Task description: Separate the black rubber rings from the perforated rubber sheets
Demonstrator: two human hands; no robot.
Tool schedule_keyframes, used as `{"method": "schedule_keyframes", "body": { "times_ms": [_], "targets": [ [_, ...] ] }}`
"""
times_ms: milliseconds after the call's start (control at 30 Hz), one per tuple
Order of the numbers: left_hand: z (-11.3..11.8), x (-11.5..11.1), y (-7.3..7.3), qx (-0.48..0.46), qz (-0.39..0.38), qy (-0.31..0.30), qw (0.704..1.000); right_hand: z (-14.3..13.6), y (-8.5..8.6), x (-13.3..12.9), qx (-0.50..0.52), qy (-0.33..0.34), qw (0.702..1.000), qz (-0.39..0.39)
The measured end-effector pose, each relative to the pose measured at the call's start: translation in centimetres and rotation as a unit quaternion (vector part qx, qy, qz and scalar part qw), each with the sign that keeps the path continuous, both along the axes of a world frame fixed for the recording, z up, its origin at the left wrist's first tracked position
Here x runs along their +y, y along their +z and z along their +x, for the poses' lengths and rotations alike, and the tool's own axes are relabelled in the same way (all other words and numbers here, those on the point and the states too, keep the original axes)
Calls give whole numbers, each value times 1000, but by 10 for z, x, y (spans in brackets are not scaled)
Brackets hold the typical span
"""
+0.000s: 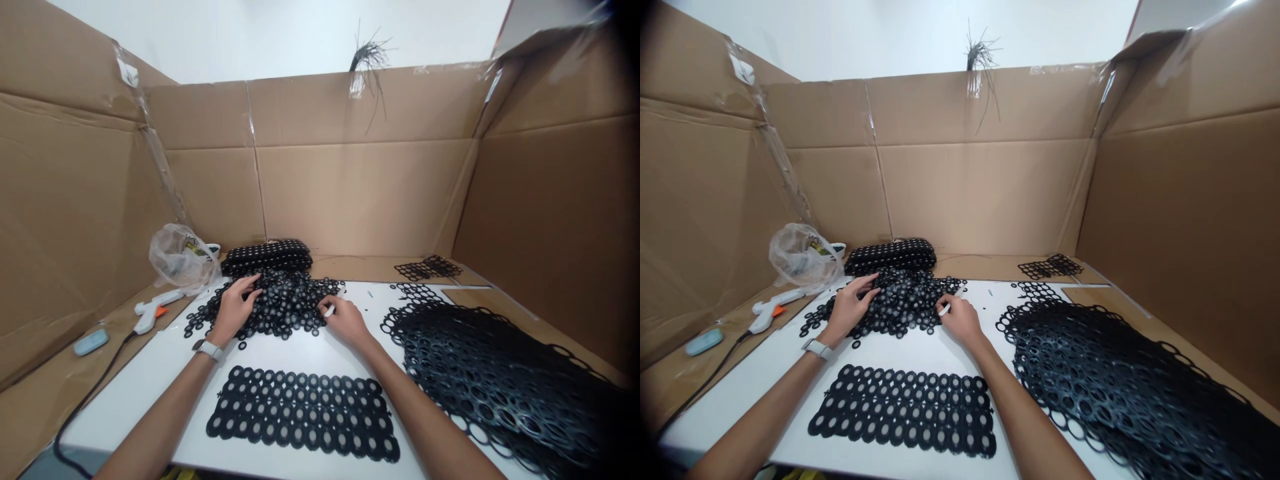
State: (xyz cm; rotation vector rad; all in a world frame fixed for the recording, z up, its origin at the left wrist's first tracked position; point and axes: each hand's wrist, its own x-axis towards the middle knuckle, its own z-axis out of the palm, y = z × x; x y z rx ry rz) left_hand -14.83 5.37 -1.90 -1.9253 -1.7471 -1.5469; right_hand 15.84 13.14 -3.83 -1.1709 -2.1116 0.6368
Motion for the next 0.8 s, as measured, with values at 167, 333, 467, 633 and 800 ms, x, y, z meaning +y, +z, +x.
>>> {"method": "schedule_keyframes", "body": {
  "times_ms": [167,333,467,633,800],
  "targets": [
    [-1,0,1,37,-23,8,999,0,3,-2,-5,1,1000,0],
    [-1,1,2,53,-20,25,998,-1,3,-1,-9,0,1000,0],
    [-2,2,1,53,-27,35,998,0,1,0,-6,4,1000,3],
    [-3,3,0,59,-33,48,997,1,1,-1,-10,5,1000,11],
    [2,4,0,74,-52,58,994,0,2,-1,-8,5,1000,1]
  ]
}}
